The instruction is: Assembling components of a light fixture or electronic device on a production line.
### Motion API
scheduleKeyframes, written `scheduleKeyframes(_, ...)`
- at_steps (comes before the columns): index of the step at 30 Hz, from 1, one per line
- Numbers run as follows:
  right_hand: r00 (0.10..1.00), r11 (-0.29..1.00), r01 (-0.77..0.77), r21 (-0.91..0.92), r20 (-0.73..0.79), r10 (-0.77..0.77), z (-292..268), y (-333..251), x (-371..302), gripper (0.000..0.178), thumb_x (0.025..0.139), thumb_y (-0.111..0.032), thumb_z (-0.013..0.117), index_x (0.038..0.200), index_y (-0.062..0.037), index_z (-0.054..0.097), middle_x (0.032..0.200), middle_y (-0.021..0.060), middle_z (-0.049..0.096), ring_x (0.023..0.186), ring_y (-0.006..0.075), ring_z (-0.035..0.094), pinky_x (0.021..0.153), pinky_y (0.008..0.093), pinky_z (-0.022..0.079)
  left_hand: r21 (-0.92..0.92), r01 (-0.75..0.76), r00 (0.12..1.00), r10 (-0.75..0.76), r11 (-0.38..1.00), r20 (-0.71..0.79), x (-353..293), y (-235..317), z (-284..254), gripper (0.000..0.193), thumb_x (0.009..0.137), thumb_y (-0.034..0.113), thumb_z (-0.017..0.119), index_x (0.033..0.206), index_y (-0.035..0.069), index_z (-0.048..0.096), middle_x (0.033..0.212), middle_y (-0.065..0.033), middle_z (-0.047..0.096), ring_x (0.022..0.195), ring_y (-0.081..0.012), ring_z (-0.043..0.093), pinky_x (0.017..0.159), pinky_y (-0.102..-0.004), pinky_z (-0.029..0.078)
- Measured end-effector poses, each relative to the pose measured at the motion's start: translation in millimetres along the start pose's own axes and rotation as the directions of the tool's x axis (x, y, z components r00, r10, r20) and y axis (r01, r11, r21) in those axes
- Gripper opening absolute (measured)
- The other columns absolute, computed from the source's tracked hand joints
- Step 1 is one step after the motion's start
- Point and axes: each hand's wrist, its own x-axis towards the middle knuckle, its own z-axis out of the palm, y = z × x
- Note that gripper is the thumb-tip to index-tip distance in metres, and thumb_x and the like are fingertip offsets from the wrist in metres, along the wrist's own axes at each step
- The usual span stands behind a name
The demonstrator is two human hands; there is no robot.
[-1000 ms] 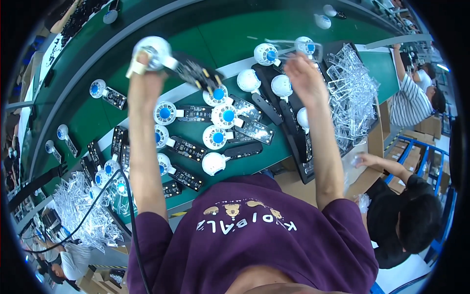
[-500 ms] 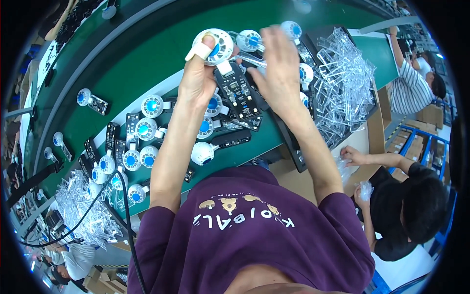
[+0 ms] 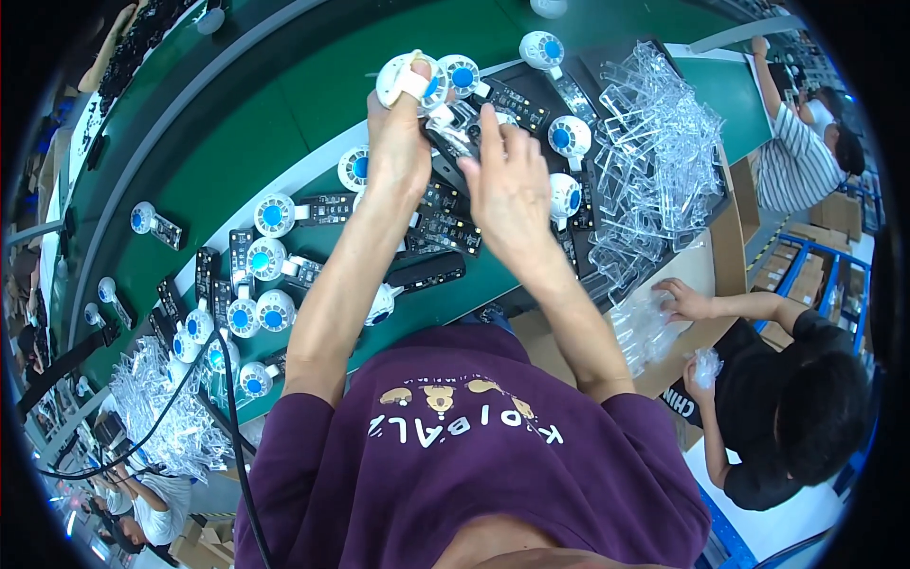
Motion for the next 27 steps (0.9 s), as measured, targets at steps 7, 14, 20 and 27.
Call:
scheduleKeyframes(7,0.999,1.0,-0.008,0.029,-0.035,0.01,13,4,-4,0.062,0.08,-0.016,0.061,0.132,0.0021,0.033,0.112,0.0179,0.051,0.097,0.0316,0.051,0.082,0.041,0.039,-0.061,-0.058,0.977,0.045,0.996,-0.206,-15,3,22,0.034,0.08,0.02,0.068,0.101,-0.002,0.051,0.088,-0.0084,0.059,0.074,-0.0164,0.061,0.068,-0.0278,0.048)
scheduleKeyframes(14,0.993,0.981,0.11,-0.157,-0.029,-0.116,-6,14,11,0.067,0.078,-0.014,0.063,0.137,-0.0072,0.031,0.116,0.0168,0.05,0.104,0.0317,0.05,0.088,0.0385,0.04,-0.061,-0.211,0.976,0.207,0.976,-0.066,-16,12,24,0.042,0.08,0.017,0.068,0.11,-0.001,0.044,0.097,-0.0094,0.057,0.08,-0.0161,0.06,0.075,-0.0267,0.047)
scheduleKeyframes(20,0.998,0.874,0.052,0.484,-0.003,-0.057,0,27,11,0.069,0.076,-0.01,0.065,0.137,-0.0108,0.032,0.115,0.0158,0.05,0.104,0.031,0.049,0.089,0.0348,0.042,-0.115,-0.142,0.99,0.144,0.983,0.013,-28,2,16,0.046,0.082,0.022,0.065,0.115,-0.001,0.044,0.102,-0.0095,0.056,0.09,-0.0175,0.058,0.08,-0.0288,0.047)
scheduleKeyframes(27,0.999,0.865,-0.015,0.502,0.052,-0.013,-3,29,10,0.051,0.08,-0.007,0.062,0.127,-0.0035,0.043,0.111,0.0144,0.051,0.098,0.0231,0.053,0.084,0.0321,0.043,-0.018,0.185,0.982,-0.183,0.983,0.054,-37,-2,4,0.045,0.085,0.018,0.062,0.122,0.001,0.042,0.107,-0.0077,0.055,0.095,-0.0157,0.055,0.082,-0.0287,0.046)
